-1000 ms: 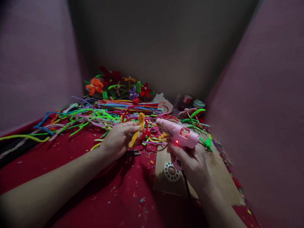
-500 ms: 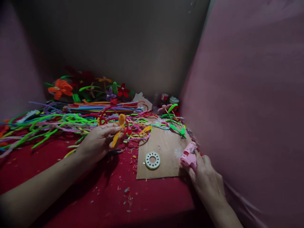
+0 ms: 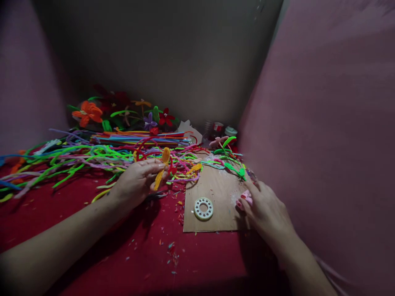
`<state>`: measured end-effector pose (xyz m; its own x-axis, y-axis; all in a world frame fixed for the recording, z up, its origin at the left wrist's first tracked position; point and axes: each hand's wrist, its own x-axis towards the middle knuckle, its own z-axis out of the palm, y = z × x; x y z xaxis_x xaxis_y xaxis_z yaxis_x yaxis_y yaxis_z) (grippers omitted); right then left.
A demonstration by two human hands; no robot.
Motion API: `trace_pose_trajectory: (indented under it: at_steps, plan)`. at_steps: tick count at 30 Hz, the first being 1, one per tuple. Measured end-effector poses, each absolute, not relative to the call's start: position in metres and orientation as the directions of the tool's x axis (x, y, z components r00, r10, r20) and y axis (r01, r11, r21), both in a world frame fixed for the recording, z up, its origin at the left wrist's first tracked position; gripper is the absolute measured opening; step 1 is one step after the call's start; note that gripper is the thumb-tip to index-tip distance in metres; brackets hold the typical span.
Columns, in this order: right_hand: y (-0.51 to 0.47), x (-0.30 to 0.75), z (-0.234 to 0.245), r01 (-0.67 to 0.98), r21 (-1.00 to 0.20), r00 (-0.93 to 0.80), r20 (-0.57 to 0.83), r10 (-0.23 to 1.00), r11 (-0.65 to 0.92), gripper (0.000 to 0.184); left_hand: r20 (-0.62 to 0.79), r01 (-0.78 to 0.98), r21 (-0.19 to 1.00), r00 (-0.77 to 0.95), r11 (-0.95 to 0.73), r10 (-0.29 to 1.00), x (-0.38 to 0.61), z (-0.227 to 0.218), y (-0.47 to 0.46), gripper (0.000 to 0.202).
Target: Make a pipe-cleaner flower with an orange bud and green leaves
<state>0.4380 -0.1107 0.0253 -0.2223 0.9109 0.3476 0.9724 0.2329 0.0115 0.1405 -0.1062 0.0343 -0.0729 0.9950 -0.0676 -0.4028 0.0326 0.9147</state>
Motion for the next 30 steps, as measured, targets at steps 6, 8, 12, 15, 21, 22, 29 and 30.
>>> trace_pose_trajectory:
  at_steps: [6, 8, 12, 15, 21, 22, 29, 30]
  plan:
    - [-0.047, 0.343, 0.033, 0.77, -0.536, -0.281, 0.201, 0.938, 0.345, 0.023, -0.056, -0.385, 0.922, -0.049, 0.033, 0.997, 0.14, 0.031, -0.108, 0.01]
    - [-0.025, 0.323, 0.028, 0.753, -0.623, -0.159, 0.138, 0.978, 0.21, 0.019, -0.05, -0.37, 0.928, -0.044, 0.03, 0.998, 0.141, 0.03, -0.108, 0.009]
    - [0.001, 0.308, 0.016, 0.695, -0.701, -0.126, 0.099, 0.987, 0.159, 0.014, -0.01, -0.331, 0.944, -0.036, -0.002, 0.999, 0.141, 0.029, -0.108, 0.009]
    - [0.004, 0.305, 0.009, 0.625, -0.774, -0.069, 0.08, 0.994, 0.105, 0.012, -0.022, -0.33, 0.944, -0.042, 0.007, 0.999, 0.141, 0.027, -0.107, 0.009]
    - [-0.006, 0.313, 0.016, 0.364, -0.927, 0.008, 0.097, 0.995, 0.087, 0.015, -0.012, -0.326, 0.945, -0.03, 0.002, 0.999, 0.141, 0.025, -0.106, 0.011]
    - [-0.008, 0.316, 0.02, 0.306, -0.947, 0.015, 0.112, 0.994, 0.102, 0.016, -0.006, -0.32, 0.947, -0.027, -0.003, 1.0, 0.141, 0.025, -0.106, 0.013]
    - [-0.015, 0.324, 0.033, -0.114, -0.982, 0.018, 0.151, 0.988, 0.152, 0.023, -0.018, -0.315, 0.949, -0.017, 0.012, 1.0, 0.139, 0.021, -0.104, 0.008]
    - [-0.014, 0.323, 0.031, -0.18, -0.971, 0.006, 0.156, 0.988, 0.154, 0.023, -0.014, -0.316, 0.949, -0.016, 0.008, 1.0, 0.139, 0.02, -0.104, 0.009]
